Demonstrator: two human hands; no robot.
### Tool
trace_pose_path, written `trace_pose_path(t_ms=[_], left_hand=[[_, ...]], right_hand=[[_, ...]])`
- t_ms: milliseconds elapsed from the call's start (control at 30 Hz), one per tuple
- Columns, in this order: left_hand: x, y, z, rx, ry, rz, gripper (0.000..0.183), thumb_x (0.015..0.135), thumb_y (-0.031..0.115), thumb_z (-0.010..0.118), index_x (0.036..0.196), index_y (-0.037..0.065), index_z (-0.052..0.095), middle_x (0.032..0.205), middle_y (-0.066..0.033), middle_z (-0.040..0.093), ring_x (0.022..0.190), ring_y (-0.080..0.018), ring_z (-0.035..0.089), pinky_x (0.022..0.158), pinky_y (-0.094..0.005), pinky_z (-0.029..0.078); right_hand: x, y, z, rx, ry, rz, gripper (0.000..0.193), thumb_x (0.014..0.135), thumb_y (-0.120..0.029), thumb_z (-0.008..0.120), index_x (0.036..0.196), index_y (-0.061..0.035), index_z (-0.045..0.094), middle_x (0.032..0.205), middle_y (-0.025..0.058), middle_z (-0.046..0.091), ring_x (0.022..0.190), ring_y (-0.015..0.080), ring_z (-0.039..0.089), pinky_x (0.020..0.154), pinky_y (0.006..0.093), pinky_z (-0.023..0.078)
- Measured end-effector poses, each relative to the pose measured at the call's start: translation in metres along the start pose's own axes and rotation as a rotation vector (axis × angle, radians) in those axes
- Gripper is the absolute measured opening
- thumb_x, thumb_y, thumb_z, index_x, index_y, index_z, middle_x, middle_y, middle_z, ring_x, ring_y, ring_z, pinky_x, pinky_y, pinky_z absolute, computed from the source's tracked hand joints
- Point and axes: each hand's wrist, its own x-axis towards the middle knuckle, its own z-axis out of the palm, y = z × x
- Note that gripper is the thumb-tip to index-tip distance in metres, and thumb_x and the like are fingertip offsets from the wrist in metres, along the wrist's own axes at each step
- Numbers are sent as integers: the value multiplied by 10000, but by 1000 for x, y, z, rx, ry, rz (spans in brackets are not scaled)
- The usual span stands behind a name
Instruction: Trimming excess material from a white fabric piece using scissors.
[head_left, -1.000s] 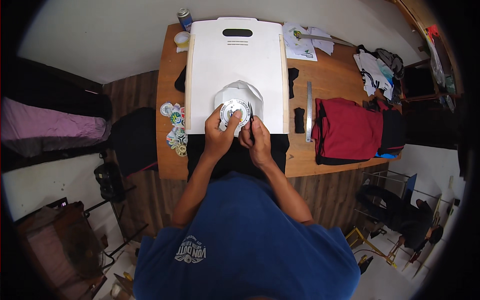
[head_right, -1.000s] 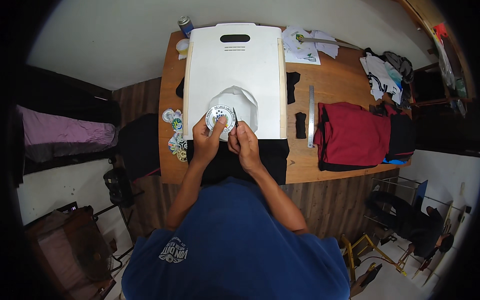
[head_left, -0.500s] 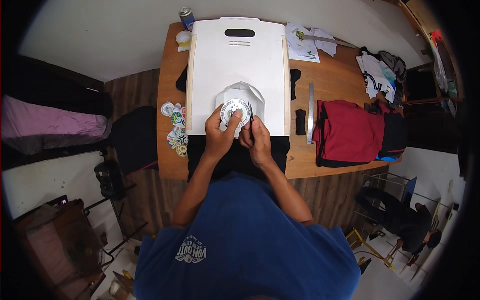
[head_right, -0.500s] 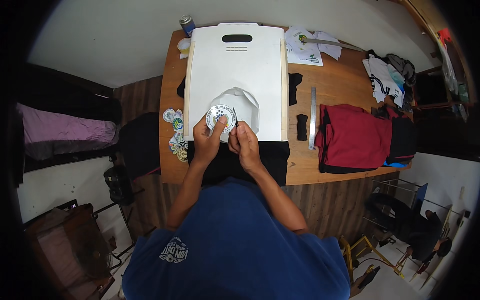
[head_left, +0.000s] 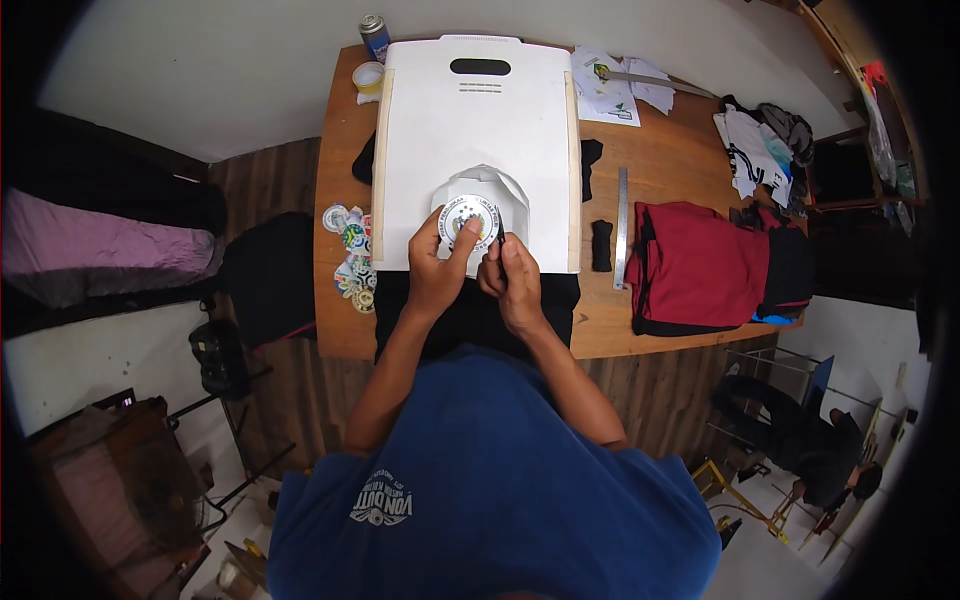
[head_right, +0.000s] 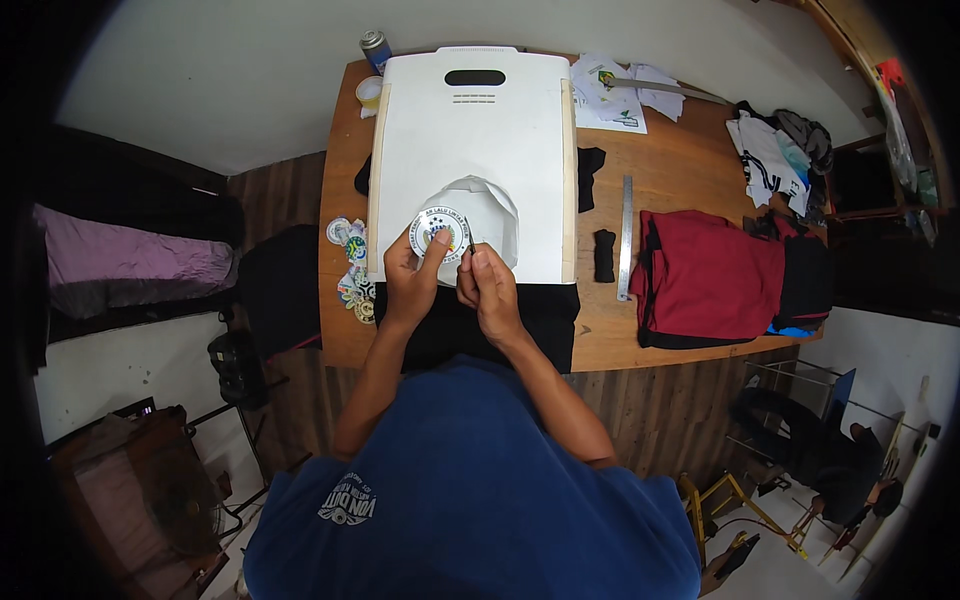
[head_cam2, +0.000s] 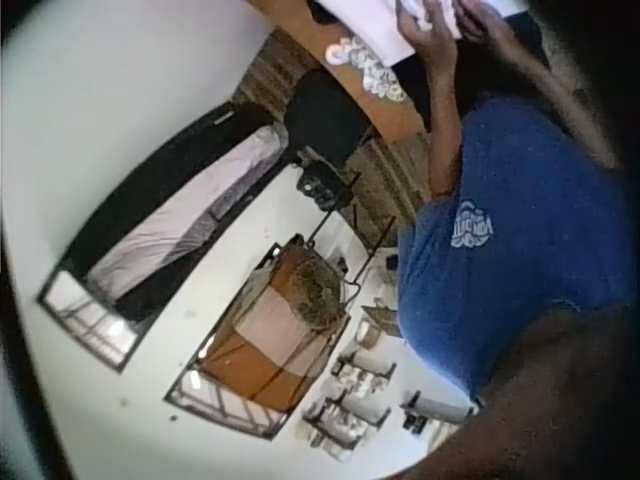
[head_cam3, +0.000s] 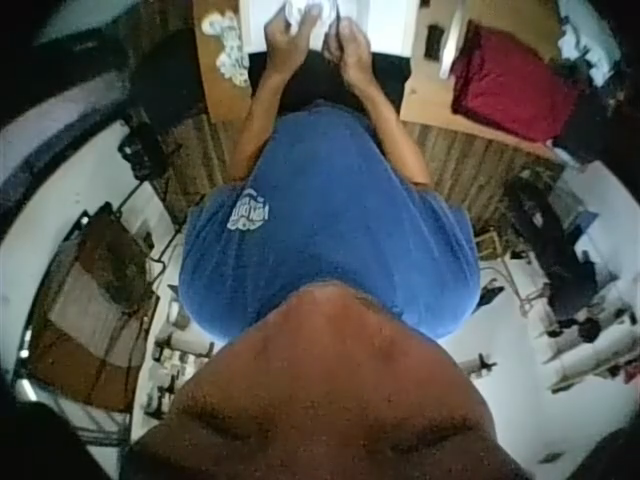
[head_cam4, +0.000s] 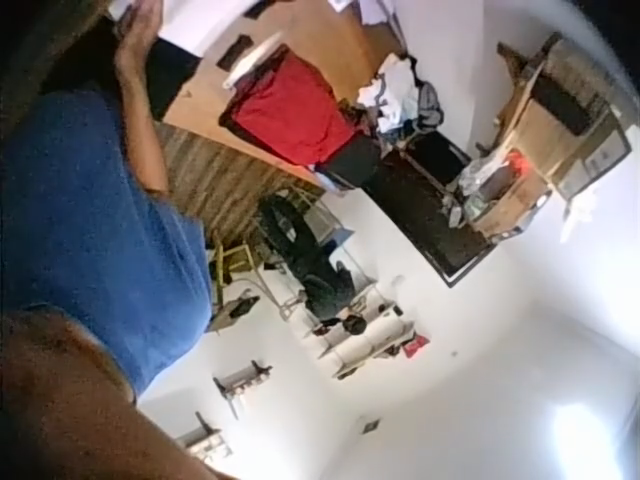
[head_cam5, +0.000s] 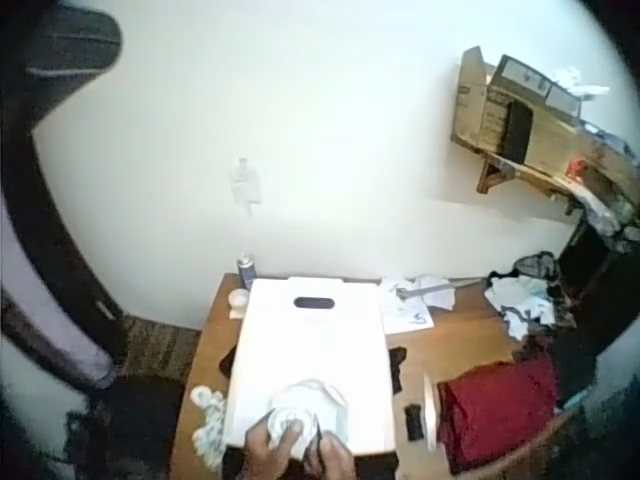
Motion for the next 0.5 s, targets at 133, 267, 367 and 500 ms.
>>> trace_pose_path(t_ms=[133,267,367,500], left_hand=[[0,0,-1,3,-5,8,162,894,145,598,927,-11,622,836,-50,637,781,-95,574,701,-249,460],[0,4,0,5,4,-3,163,895,146,596,929,-11,622,836,-51,637,782,-93,573,701,-250,460],[0,3,-1,17,-1,9,164,895,146,596,935,-11,621,837,-51,637,783,-93,573,702,-250,460],[0,3,0,13,3,4,165,896,146,595,937,-12,621,839,-51,636,783,-92,572,703,-249,460]], right_hand=[[1,-1,2,-5,1,-9,336,1014,-356,350,880,-66,454,561,-29,312,467,60,257,438,214,245],[1,1,0,-4,4,-5,338,1015,-356,348,877,-66,454,558,-30,310,467,59,257,437,214,245],[1,1,0,-20,8,-8,333,1015,-349,351,874,-66,455,556,-31,309,465,58,257,435,213,244],[2,3,-1,-3,20,6,324,1015,-340,357,870,-68,456,553,-34,308,464,56,254,433,211,238]])
